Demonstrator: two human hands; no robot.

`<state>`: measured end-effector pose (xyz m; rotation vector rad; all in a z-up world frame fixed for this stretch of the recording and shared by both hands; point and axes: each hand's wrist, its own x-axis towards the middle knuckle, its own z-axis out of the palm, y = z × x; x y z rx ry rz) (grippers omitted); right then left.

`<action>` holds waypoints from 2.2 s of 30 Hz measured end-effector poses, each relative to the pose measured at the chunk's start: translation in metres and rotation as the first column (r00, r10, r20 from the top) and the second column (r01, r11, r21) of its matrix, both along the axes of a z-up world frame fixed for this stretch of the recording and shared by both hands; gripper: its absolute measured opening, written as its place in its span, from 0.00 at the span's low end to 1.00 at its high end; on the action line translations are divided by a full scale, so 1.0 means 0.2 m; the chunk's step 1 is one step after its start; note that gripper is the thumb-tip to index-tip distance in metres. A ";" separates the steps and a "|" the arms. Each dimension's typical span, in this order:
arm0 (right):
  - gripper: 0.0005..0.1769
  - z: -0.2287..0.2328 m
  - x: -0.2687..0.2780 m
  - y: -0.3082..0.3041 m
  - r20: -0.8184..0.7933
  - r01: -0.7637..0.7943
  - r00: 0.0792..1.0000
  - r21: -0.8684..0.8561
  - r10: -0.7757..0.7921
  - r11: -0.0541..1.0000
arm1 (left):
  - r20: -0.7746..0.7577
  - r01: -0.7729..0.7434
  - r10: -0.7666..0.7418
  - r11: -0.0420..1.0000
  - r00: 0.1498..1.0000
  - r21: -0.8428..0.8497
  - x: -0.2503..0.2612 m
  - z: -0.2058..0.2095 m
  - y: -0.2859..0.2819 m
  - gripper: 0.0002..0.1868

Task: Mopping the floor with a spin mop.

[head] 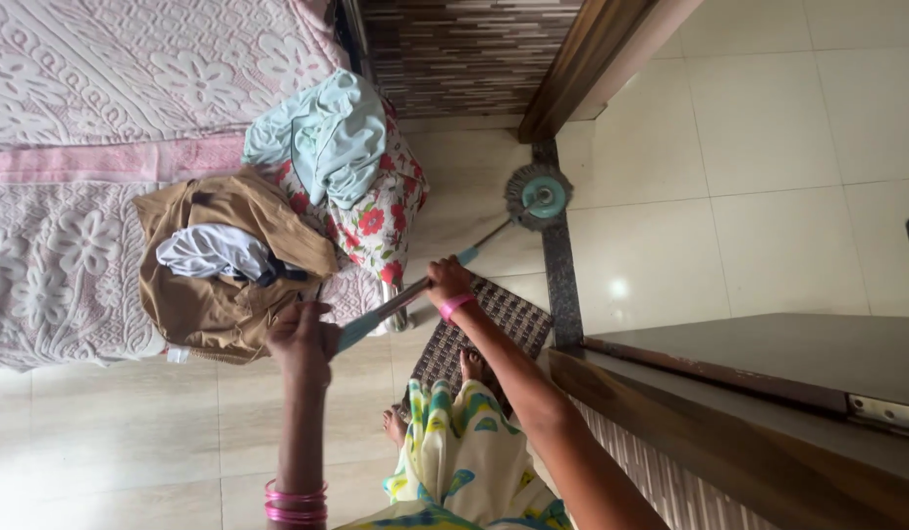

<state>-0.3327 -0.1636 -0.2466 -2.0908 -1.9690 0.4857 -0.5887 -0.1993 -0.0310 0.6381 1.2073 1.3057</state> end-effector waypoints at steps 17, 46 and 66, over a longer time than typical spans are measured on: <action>0.06 -0.27 1.35 -0.13 0.084 0.035 0.996 0.094 -0.043 0.995 | -0.298 0.328 -0.347 0.938 0.890 -0.113 1.28 -0.31 -0.06 0.09; 0.10 -0.10 0.70 -0.93 0.038 0.426 0.904 -0.039 -0.425 0.904 | -0.391 0.824 -0.761 0.567 0.517 -0.013 0.74 0.14 -0.18 0.06; 0.15 0.15 -0.51 -0.69 -0.147 0.399 0.916 0.436 -0.374 0.807 | -0.204 0.623 -0.601 0.779 0.773 0.067 -0.35 0.58 -0.18 0.08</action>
